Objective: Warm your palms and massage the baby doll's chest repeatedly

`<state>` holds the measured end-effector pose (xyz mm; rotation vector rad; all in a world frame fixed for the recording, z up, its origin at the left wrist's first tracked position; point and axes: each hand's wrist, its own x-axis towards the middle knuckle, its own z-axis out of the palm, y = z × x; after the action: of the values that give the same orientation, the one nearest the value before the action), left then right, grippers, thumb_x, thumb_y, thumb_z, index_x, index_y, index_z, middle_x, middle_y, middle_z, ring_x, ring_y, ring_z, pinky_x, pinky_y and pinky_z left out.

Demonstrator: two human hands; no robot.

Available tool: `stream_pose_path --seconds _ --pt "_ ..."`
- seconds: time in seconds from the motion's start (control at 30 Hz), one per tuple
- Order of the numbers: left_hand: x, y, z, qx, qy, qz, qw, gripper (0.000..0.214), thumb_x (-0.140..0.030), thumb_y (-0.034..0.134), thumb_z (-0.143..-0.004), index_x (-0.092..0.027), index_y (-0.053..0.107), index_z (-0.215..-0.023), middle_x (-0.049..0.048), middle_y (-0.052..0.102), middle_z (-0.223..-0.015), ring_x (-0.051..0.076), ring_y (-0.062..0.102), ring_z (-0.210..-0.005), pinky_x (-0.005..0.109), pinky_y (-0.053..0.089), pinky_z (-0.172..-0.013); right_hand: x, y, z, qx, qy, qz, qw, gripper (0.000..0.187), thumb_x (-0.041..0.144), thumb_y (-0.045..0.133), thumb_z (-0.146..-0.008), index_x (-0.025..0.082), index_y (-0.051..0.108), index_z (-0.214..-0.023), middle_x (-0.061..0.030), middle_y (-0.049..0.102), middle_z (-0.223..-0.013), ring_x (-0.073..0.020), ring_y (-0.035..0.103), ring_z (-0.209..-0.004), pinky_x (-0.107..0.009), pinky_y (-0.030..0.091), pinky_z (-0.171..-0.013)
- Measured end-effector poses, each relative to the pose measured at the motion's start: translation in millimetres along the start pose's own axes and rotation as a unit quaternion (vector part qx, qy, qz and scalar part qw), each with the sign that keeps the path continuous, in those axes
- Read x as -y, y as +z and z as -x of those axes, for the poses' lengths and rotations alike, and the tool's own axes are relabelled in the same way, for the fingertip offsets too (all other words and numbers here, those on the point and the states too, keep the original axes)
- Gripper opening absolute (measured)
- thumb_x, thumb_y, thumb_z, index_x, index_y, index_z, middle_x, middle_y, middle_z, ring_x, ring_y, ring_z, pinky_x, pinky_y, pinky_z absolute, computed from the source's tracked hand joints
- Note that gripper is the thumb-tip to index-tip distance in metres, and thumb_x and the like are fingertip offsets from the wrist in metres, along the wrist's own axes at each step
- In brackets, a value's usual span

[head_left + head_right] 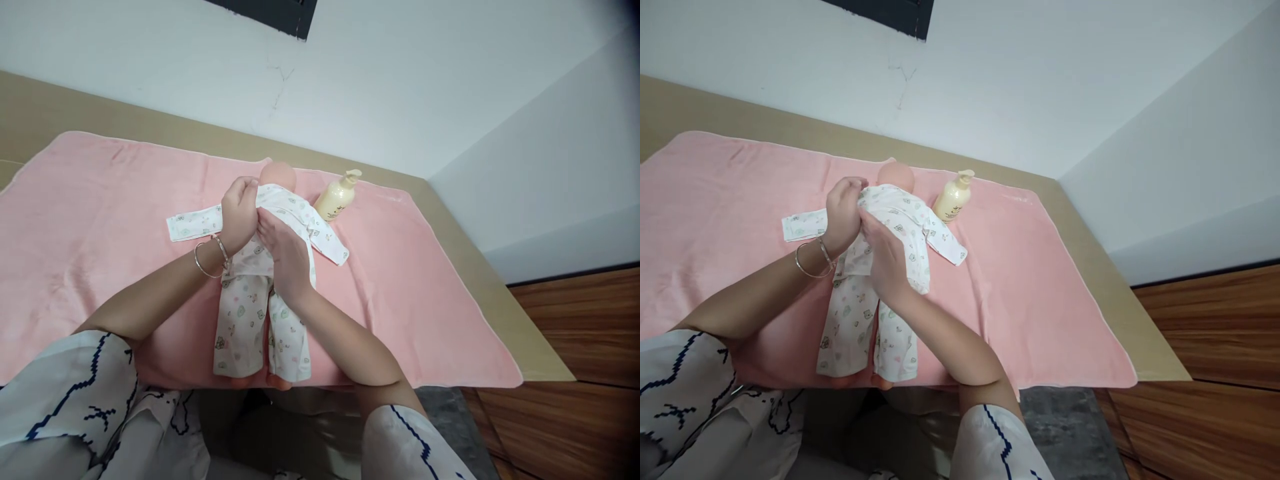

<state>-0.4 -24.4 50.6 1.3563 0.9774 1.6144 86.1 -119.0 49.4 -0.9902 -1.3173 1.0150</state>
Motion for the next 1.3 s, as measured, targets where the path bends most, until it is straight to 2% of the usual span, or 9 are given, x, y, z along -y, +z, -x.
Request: stream_pose_path --seconds 0.13,0.23,0.33,0.5,0.73,0.9,1.0,1.13,1.3 --pt "40.3 -1.1 -4.8 0.036 -0.011 -0.046 0.998 0.018 -0.030 0.049 -0.096 -0.025 0.067 -0.097 -0.0007 0.070 -0.107 0.014 0.060 -0.110 0.027 0.042 -0.104 -17.9 -17.4 -24.4 -0.019 -0.099 0.209 0.973 0.052 0.041 0.038 -0.101 0.014 0.052 -0.143 -0.0106 0.049 -0.155 -0.0189 0.044 -0.147 -0.041 0.034 -0.126" --pt "58.1 -1.0 -2.5 0.036 -0.004 -0.035 0.999 0.022 -0.026 0.046 -0.096 -0.026 0.068 -0.100 0.0013 0.070 -0.118 0.013 0.059 -0.118 0.025 0.039 -0.110 -29.5 -30.5 -39.5 0.044 -0.136 0.424 0.894 0.045 0.026 0.040 -0.098 0.014 0.060 -0.136 -0.0113 0.053 -0.152 -0.0220 0.040 -0.150 -0.049 0.019 -0.131" --pt "67.2 -0.8 -1.6 0.032 0.019 -0.047 0.998 0.025 -0.026 0.043 -0.098 -0.025 0.068 -0.103 0.0028 0.069 -0.121 0.014 0.058 -0.121 0.026 0.038 -0.113 -38.1 -43.7 -51.2 0.098 -0.139 0.505 0.846 0.042 0.023 0.040 -0.098 0.013 0.066 -0.129 -0.0118 0.061 -0.144 -0.0239 0.043 -0.147 -0.052 0.017 -0.130" --pt "76.7 -1.1 -5.9 0.028 0.078 -0.138 0.987 0.025 -0.026 0.043 -0.097 -0.021 0.066 -0.103 0.0061 0.071 -0.114 0.020 0.063 -0.113 0.036 0.046 -0.108 -43.8 -68.3 -64.5 0.096 -0.100 0.505 0.852 0.046 0.036 0.040 -0.102 0.022 0.056 -0.143 -0.0047 0.045 -0.158 -0.0241 0.029 -0.155 -0.053 0.017 -0.129" --pt "80.8 -1.9 -7.5 0.027 0.109 -0.181 0.977 0.023 -0.022 0.043 -0.096 -0.020 0.065 -0.102 0.0077 0.072 -0.111 0.021 0.064 -0.109 0.037 0.049 -0.103 -40.4 -48.2 -52.0 -0.063 0.018 0.589 0.806 0.068 0.042 0.040 -0.101 -0.006 0.038 -0.150 -0.0296 0.039 -0.156 -0.0379 0.032 -0.152 -0.057 0.023 -0.126" --pt "86.8 -1.6 -8.6 0.022 0.132 -0.182 0.974 0.022 -0.024 0.043 -0.096 -0.020 0.064 -0.099 0.0074 0.071 -0.106 0.021 0.064 -0.104 0.037 0.050 -0.100 -36.1 -42.1 -50.5 0.084 -0.092 0.581 0.804 0.051 0.019 0.037 -0.096 0.014 0.054 -0.144 -0.0106 0.044 -0.159 -0.0272 0.030 -0.154 -0.052 0.018 -0.129" --pt "86.2 -0.8 -8.6 0.030 0.135 -0.193 0.971 0.022 -0.023 0.043 -0.095 -0.020 0.064 -0.099 0.0076 0.071 -0.106 0.021 0.064 -0.106 0.037 0.049 -0.101 -41.9 -60.8 -64.7 0.102 -0.070 0.538 0.834 0.051 0.029 0.041 -0.098 0.022 0.050 -0.148 -0.0046 0.039 -0.162 -0.0268 0.025 -0.156 -0.056 0.015 -0.129" --pt "81.4 0.6 -7.5 0.036 0.128 -0.210 0.969 0.021 -0.019 0.044 -0.094 -0.020 0.064 -0.099 0.0074 0.072 -0.108 0.021 0.064 -0.107 0.038 0.049 -0.103 -49.1 -73.1 -71.2 0.012 -0.003 0.533 0.846 0.062 0.047 0.039 -0.101 0.014 0.041 -0.153 -0.0147 0.033 -0.164 -0.0305 0.025 -0.155 -0.058 0.019 -0.127" --pt "83.3 0.3 -7.6 0.035 0.131 -0.213 0.968 0.020 -0.015 0.044 -0.093 -0.019 0.063 -0.099 0.0057 0.071 -0.108 0.020 0.063 -0.108 0.037 0.048 -0.104 -40.1 -43.6 -47.5 -0.057 -0.009 0.606 0.794 0.060 0.037 0.038 -0.101 -0.002 0.047 -0.145 -0.0294 0.046 -0.152 -0.0391 0.039 -0.147 -0.062 0.024 -0.123"
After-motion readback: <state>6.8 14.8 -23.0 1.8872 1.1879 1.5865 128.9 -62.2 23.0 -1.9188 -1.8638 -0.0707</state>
